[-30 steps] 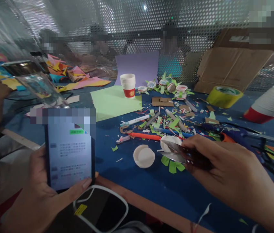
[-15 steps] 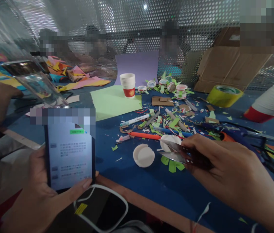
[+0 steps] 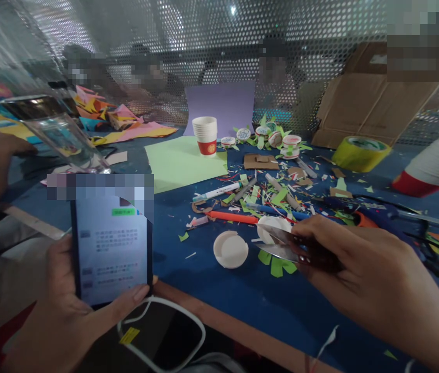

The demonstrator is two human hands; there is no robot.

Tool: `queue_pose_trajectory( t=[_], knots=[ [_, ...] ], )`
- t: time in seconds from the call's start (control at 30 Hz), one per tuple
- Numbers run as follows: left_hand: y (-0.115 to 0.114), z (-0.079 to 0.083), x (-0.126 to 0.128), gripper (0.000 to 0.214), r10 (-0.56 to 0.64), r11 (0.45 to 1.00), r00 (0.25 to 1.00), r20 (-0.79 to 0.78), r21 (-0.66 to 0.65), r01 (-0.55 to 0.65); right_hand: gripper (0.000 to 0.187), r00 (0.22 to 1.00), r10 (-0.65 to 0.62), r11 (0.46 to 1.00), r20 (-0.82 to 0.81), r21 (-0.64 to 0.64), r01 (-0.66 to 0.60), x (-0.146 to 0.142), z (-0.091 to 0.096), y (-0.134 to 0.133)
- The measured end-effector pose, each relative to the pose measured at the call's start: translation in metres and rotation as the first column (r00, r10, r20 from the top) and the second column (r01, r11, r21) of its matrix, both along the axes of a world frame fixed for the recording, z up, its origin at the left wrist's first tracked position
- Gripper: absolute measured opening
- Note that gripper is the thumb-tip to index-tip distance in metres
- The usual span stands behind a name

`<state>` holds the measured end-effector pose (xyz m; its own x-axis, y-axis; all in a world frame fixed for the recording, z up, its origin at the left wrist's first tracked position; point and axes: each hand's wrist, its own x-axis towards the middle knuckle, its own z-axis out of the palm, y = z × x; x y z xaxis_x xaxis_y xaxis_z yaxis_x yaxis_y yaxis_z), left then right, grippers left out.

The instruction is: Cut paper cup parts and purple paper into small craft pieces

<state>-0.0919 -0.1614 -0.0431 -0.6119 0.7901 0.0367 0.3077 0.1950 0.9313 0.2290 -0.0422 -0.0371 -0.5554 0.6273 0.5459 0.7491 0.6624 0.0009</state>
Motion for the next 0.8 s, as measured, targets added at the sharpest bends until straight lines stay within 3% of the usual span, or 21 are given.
queue_pose_trajectory(
  t=[0.47,0.63,0.8],
  knots=[
    [-0.002,0.006,0.003,0.088,-0.004,0.999,0.999,0.049,-0.048,0.006,0.021,0.999,-0.031,0.998,0.033,0.051,0.029,0.003,-0.002,-0.001],
    [-0.001,0.003,0.009,0.091,-0.004,1.0,0.983,0.183,0.021,0.0,0.021,1.0,-0.005,0.999,0.021,0.041,0.004,0.003,-0.002,-0.001],
    [0.001,0.001,0.013,0.081,0.058,0.996,0.989,0.139,0.053,-0.065,0.024,0.998,-0.016,0.998,0.057,0.056,0.012,0.004,-0.004,0.001]
  ],
)
